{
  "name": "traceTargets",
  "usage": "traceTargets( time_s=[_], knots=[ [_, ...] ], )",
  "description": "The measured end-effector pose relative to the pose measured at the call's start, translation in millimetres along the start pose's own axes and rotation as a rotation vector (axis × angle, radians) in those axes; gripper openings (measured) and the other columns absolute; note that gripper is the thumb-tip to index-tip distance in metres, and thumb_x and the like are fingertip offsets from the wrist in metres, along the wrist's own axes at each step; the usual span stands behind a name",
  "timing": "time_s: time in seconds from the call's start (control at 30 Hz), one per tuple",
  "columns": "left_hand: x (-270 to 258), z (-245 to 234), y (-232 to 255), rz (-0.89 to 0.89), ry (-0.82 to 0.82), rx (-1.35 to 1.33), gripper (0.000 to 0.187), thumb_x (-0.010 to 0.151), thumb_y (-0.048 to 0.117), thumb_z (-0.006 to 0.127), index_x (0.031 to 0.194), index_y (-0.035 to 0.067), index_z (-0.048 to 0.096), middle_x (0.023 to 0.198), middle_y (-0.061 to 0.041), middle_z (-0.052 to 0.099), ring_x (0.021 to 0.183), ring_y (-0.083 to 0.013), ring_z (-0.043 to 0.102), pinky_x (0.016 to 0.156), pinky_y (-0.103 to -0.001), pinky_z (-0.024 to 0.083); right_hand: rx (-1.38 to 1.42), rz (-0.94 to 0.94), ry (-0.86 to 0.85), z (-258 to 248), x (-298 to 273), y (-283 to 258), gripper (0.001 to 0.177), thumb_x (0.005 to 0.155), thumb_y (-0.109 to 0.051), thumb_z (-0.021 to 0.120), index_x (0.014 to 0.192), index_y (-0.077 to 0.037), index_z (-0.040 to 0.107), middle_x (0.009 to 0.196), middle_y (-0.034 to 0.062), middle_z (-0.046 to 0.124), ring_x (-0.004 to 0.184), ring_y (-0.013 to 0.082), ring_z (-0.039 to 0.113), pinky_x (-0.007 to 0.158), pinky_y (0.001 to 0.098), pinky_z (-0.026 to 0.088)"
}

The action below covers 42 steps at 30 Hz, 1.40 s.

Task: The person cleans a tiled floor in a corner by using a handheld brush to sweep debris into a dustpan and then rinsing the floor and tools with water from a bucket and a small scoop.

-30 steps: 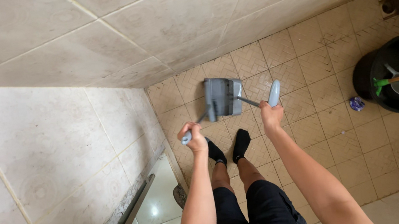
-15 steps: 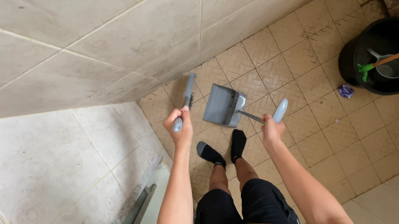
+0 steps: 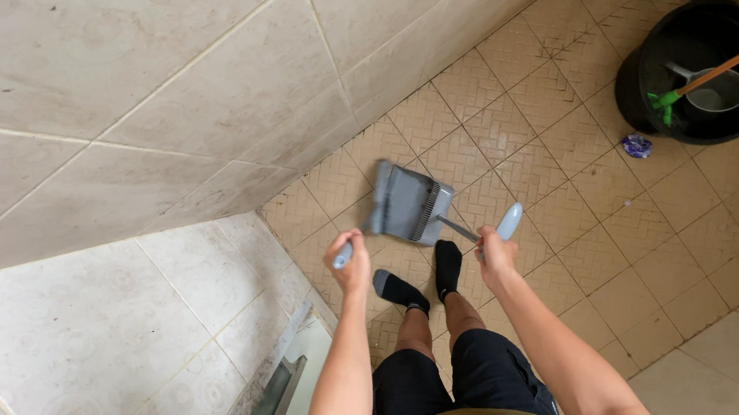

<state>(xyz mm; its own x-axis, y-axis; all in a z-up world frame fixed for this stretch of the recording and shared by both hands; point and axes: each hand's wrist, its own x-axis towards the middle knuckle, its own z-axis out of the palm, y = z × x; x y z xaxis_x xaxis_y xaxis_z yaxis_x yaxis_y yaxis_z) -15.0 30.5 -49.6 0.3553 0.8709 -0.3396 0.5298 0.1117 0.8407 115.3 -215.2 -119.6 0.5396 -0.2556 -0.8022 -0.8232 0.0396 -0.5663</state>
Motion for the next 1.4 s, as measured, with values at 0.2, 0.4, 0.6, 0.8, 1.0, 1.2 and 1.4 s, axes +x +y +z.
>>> traceTargets(
  time_s=[0.2,0.4,0.6,0.8,1.0,1.2,1.4],
  knots=[
    [-47.9,21.9,20.7,0.039,-0.289,-0.061,0.015,0.091,0.014,0.072,0.090,0.000,0.076,0.075,-0.012,0.075,0.068,-0.0159,0.067,0.066,-0.032,0.052,0.098,0.008,0.050,-5.6,0.6,-4.3,0.013,0.084,-0.009,0.067,0.081,-0.004,0.056,0.069,0.0068,0.055,0.060,0.0153,0.051,0.051,0.0298,0.038],
    [-28.0,12.6,59.5,0.151,-0.316,-0.086,0.017,0.090,0.014,0.077,0.084,-0.002,0.073,0.089,-0.012,0.079,0.079,-0.0143,0.073,0.071,-0.031,0.055,0.193,0.043,0.117,-20.1,-10.0,-23.0,0.014,0.085,-0.008,0.066,0.084,-0.003,0.053,0.072,0.0060,0.057,0.063,0.0148,0.056,0.054,0.0295,0.051],
    [6.3,10.3,119.3,0.249,-0.251,-0.057,0.016,0.085,0.016,0.081,0.083,0.001,0.075,0.082,-0.014,0.078,0.079,-0.0155,0.073,0.071,-0.031,0.056,0.216,-0.003,0.082,-13.7,-4.5,-28.5,0.015,0.086,-0.010,0.067,0.086,-0.003,0.053,0.072,0.0074,0.058,0.058,0.0161,0.047,0.048,0.0313,0.032],
    [16.4,38.8,148.1,0.186,-0.266,0.051,0.012,0.088,0.016,0.075,0.091,0.004,0.077,0.076,-0.012,0.076,0.068,-0.0182,0.072,0.064,-0.031,0.054,0.246,0.003,0.105,-9.0,8.5,-35.8,0.014,0.086,-0.010,0.066,0.086,-0.002,0.055,0.073,0.0079,0.060,0.055,0.0154,0.049,0.045,0.0289,0.034],
    [27.6,68.4,131.2,0.347,-0.226,0.023,0.011,0.090,0.013,0.073,0.091,0.002,0.073,0.078,-0.015,0.073,0.067,-0.0245,0.072,0.063,-0.035,0.054,0.236,0.076,0.148,-12.3,28.3,-50.4,0.016,0.086,-0.015,0.068,0.085,-0.004,0.056,0.077,0.0075,0.061,0.065,0.0174,0.051,0.052,0.0326,0.038],
    [42.4,88.1,116.8,0.377,-0.343,0.083,0.007,0.085,0.011,0.072,0.089,0.005,0.072,0.082,-0.014,0.075,0.076,-0.0276,0.074,0.069,-0.037,0.057,0.185,0.145,0.024,-31.5,36.5,-64.8,0.016,0.087,-0.021,0.069,0.086,-0.009,0.058,0.087,0.0041,0.060,0.080,0.0175,0.052,0.070,0.0364,0.046],
    [19.7,99.6,129.4,0.190,-0.497,0.298,0.014,0.090,0.020,0.071,0.093,0.007,0.067,0.078,-0.017,0.072,0.075,-0.0341,0.072,0.068,-0.042,0.055,0.146,0.147,-0.186,-45.7,42.6,-65.7,0.013,0.087,-0.018,0.067,0.088,-0.006,0.062,0.085,0.0019,0.059,0.081,0.0153,0.054,0.073,0.0321,0.050]
  ],
)
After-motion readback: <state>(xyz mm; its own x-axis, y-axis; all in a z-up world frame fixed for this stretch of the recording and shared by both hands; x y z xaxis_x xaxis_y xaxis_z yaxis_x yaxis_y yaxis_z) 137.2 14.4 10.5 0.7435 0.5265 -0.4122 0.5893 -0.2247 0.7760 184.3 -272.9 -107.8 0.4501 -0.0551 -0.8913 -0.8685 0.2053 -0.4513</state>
